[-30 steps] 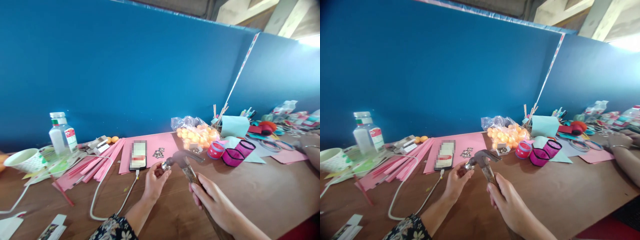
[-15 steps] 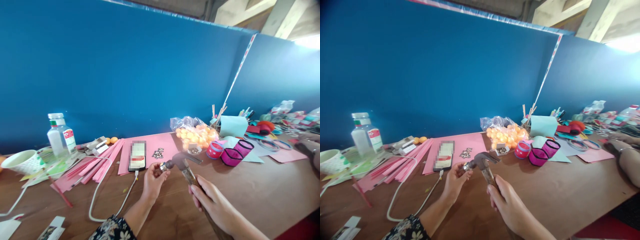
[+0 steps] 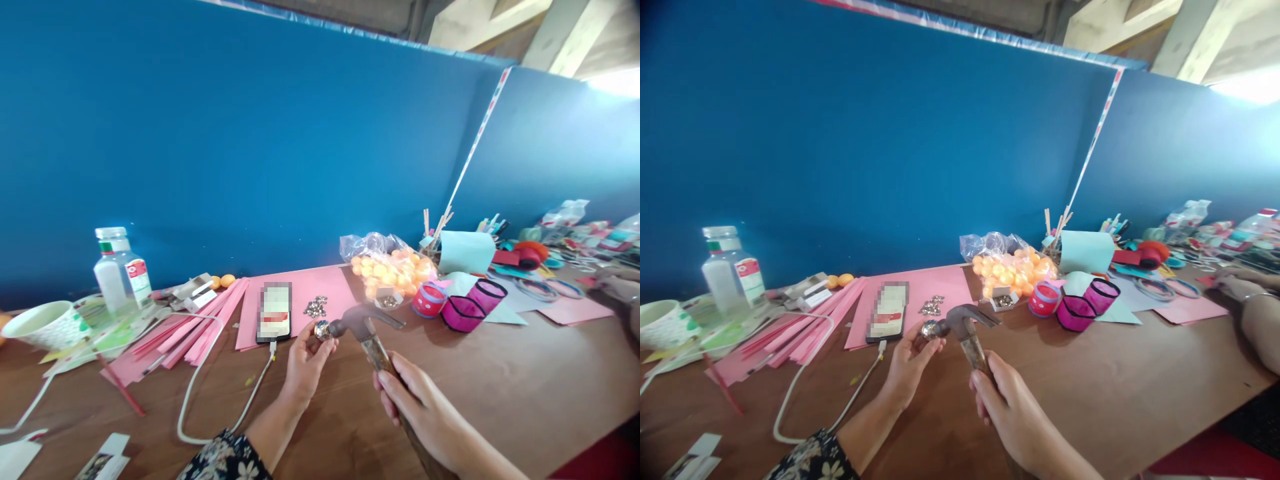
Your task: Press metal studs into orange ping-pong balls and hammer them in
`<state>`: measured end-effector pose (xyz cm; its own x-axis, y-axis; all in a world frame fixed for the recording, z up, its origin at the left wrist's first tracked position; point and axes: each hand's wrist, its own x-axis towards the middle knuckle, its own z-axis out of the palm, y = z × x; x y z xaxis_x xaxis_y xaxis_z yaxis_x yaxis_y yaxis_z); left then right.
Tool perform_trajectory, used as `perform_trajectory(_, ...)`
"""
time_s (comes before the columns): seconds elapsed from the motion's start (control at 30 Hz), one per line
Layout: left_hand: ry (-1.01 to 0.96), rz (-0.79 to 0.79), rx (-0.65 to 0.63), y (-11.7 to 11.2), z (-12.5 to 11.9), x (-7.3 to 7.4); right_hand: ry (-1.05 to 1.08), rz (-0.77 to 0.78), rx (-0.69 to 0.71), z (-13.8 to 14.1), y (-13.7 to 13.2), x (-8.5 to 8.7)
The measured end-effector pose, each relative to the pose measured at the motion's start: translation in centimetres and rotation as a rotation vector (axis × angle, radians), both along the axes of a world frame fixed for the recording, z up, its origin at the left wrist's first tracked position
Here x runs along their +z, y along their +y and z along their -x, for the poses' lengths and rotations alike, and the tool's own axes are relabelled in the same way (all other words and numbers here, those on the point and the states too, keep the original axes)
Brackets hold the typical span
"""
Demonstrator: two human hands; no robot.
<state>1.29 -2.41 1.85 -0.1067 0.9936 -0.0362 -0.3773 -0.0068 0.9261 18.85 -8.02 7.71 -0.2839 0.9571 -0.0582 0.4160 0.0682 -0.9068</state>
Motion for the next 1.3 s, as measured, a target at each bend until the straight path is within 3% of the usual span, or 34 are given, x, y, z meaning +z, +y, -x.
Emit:
perform_trajectory(0.4, 0.082, -0.048, -0.044, 0.4, 0.3, -0.7, -0.045, -0.011, 0.009, -0.6, 0.0, 0.6)
perform_trajectory(0.5, 0.103, -0.050, -0.018, 0.4, 0.3, -0.7, -0.111, -0.074, -0.025, -1.7, 0.4, 0.5)
perform_trajectory(0.7, 0.144, -0.025, 0.020, 0.3, 0.3, -0.9, -0.499, -0.383, -0.131, -5.9, 2.3, -2.3)
perform_trajectory(0.83, 0.202, -0.060, -0.010, 0.3, 0.2, -0.9, -0.669, -0.407, -0.120, -8.4, 3.0, -4.1)
perform_trajectory(1.07, 0.221, -0.067, -0.033, 0.1, 0.1, -0.6, -0.872, -0.472, -0.176, -9.8, 3.2, -4.7)
perform_trajectory(1.3, 0.235, -0.065, -0.048, 0.0, 0.0, -0.7, -0.916, -0.469, -0.177, -10.3, 3.8, -4.9)
